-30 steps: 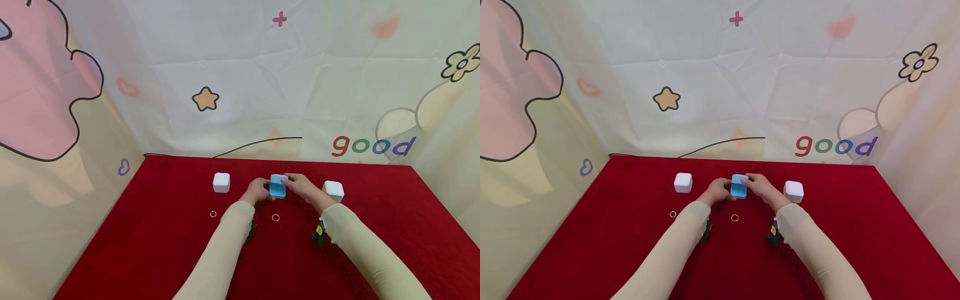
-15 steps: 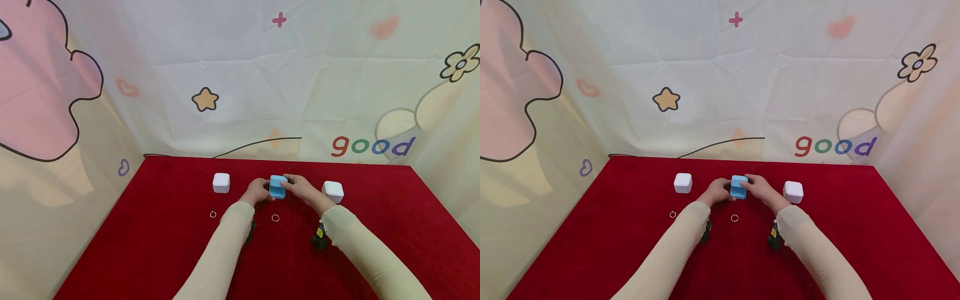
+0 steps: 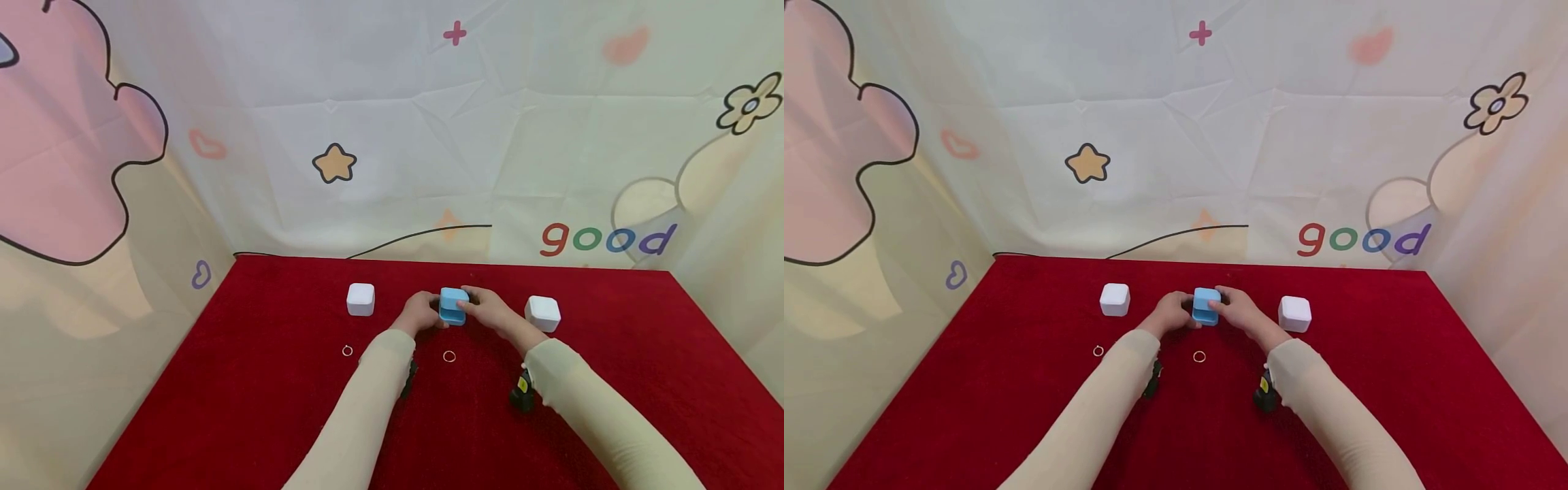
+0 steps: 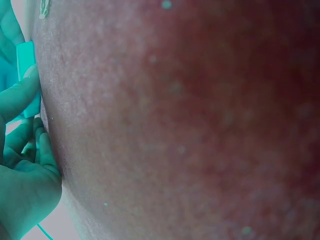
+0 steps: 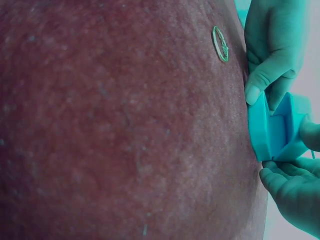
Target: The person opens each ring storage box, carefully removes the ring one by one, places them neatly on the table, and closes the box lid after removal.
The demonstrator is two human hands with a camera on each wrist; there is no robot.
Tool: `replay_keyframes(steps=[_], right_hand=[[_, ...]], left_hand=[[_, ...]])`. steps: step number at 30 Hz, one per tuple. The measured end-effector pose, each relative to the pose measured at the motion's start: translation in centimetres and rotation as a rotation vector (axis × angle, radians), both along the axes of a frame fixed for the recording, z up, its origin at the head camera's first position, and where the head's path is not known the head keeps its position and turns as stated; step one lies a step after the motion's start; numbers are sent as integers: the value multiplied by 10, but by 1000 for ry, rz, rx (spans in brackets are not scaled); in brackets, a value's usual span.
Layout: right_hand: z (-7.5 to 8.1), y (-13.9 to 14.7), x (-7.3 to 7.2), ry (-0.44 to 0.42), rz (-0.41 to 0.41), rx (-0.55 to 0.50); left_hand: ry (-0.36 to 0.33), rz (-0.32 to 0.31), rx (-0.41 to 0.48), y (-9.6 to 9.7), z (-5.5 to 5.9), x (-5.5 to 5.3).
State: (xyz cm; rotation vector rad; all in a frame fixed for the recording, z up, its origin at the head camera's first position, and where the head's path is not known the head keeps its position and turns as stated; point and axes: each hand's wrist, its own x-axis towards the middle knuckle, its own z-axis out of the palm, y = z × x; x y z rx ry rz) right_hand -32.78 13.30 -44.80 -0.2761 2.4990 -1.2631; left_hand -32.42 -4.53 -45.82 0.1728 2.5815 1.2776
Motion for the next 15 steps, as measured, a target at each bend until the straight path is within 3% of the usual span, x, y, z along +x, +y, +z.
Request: replay_keyframes(steps=[15], right_hand=[[-1, -1, 5, 41, 23, 9]], left_hand=[[1, -8, -18, 1, -1, -2]])
